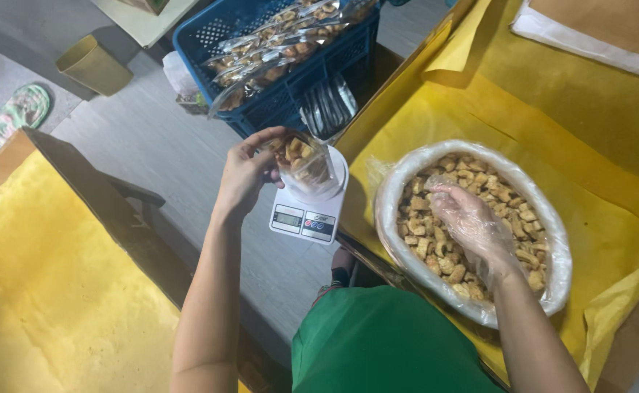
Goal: The person scoops snack pieces from a large bowl into small plastic bags, weighs each bag on a digital scale, and places the sealed bags into a blue basket. The process is repeated continuously throughout the clip.
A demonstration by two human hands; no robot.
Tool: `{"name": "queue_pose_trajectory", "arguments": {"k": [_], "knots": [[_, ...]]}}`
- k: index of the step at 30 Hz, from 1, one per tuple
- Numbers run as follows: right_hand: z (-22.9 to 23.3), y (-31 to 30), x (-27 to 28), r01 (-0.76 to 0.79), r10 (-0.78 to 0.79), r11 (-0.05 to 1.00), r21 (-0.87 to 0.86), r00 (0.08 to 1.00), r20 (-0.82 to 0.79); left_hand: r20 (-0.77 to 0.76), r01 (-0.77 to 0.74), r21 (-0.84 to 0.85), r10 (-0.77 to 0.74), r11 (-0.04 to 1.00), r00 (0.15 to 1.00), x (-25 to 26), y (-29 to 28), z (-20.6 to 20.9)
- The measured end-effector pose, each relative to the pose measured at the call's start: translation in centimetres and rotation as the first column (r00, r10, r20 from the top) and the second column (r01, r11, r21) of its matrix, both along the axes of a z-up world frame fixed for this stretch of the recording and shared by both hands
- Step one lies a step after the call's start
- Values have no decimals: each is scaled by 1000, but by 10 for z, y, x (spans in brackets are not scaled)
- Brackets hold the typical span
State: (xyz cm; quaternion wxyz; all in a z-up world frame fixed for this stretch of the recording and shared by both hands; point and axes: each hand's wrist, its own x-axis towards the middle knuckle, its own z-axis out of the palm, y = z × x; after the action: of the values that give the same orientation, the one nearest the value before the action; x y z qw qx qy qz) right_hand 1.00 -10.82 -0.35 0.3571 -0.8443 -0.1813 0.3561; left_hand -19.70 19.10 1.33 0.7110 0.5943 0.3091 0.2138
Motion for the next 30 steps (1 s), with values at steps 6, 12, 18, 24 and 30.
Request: {"name": "queue_pose_trajectory", "arguments": {"k": [6, 12, 18, 24, 30], "knots": [[-10, 44, -15, -121, 131, 980, 156, 990, -58, -52, 10, 150, -2, 989, 999, -3, 5, 0], [-32, 101, -20, -340, 324, 776, 532, 938, 127, -104, 58, 356, -22, 933, 994, -6, -9, 26], [-20, 110, -25, -312, 280, 875, 371, 950, 138, -169, 63, 449, 15, 891, 986, -21, -22, 50], [-28, 113, -22, -295, 275, 856, 425, 955, 111, -232, 46, 637, 134, 769, 964, -23, -30, 62], [-55, 112, -17, -208, 267, 800, 563, 963, -23, -213, 108, 919, 248, 380, 945, -4, -21, 57]]}}
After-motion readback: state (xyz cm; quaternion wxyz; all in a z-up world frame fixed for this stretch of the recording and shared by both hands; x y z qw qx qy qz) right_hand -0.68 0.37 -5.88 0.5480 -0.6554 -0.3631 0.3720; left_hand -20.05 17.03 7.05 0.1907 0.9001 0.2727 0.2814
